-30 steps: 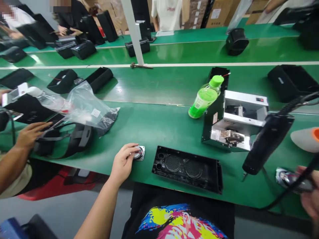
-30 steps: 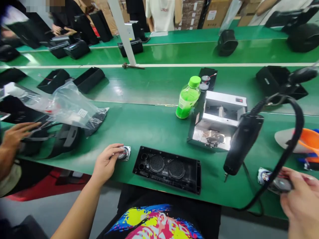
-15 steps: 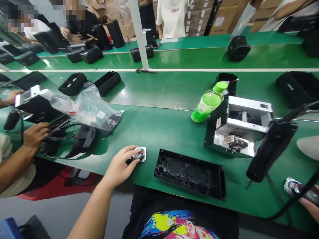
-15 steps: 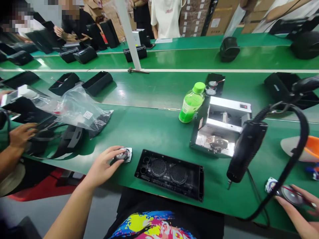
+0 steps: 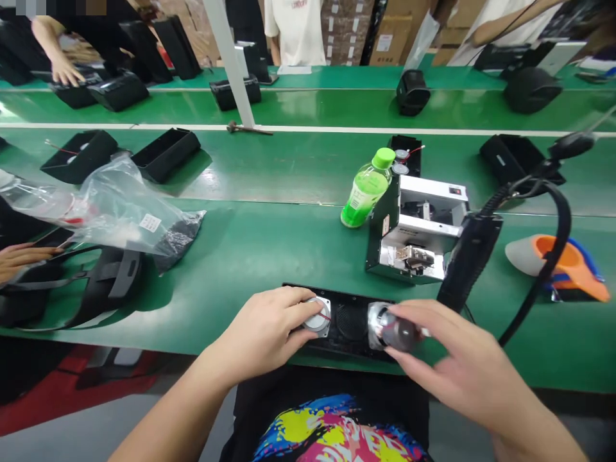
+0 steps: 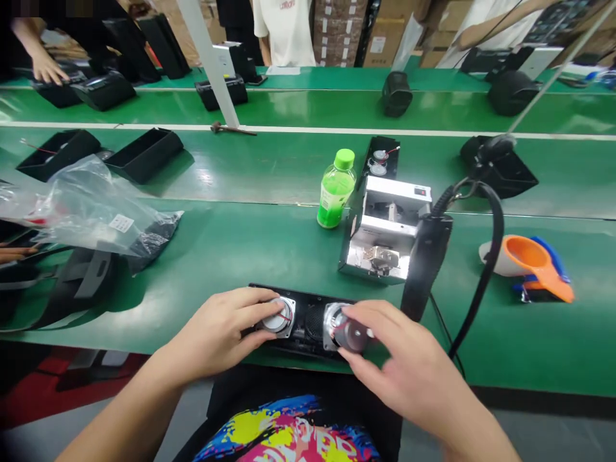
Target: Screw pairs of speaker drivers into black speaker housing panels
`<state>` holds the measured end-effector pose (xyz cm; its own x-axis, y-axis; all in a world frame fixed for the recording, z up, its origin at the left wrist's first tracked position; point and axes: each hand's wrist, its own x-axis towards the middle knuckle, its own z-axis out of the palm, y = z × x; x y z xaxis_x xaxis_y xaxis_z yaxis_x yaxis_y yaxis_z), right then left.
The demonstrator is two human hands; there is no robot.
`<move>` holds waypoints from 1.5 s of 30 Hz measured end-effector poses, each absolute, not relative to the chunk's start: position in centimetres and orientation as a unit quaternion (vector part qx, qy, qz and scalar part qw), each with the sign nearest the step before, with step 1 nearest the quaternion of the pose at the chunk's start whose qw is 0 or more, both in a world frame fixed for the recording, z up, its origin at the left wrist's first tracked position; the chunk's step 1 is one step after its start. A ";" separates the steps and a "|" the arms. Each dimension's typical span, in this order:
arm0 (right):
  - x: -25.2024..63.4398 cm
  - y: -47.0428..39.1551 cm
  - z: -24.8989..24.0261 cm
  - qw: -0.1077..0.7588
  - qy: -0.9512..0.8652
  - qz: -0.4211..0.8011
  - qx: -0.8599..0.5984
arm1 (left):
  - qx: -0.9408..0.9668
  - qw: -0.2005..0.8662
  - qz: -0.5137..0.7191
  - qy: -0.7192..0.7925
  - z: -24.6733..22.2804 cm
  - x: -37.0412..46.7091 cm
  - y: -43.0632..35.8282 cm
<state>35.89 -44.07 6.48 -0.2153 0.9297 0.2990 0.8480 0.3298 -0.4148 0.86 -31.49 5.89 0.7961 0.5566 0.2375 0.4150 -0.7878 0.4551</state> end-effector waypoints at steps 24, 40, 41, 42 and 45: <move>31.8 -38.4 3.4 0.045 -0.874 0.049 -0.482 | 0.949 0.167 0.073 0.257 4.4 2.8 -29.7; 32.1 -38.4 3.6 0.036 -0.860 0.118 -0.495 | 0.946 0.187 0.050 0.261 4.5 2.1 -29.6; 32.1 -38.3 3.6 0.038 -0.860 0.117 -0.496 | 0.945 0.190 0.047 0.261 4.5 2.2 -29.5; 32.1 -38.3 3.6 0.039 -0.860 0.116 -0.496 | 0.945 0.192 0.043 0.261 4.6 2.2 -29.5; 32.2 -38.3 3.5 0.039 -0.861 0.113 -0.495 | 0.945 0.190 0.039 0.265 4.6 2.3 -29.5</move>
<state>32.16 -38.34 3.53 -0.5067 0.8610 -0.0443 0.8433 0.4843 -0.2332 2.26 -29.53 4.61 0.8570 0.5145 -0.0276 0.4852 -0.7877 0.3796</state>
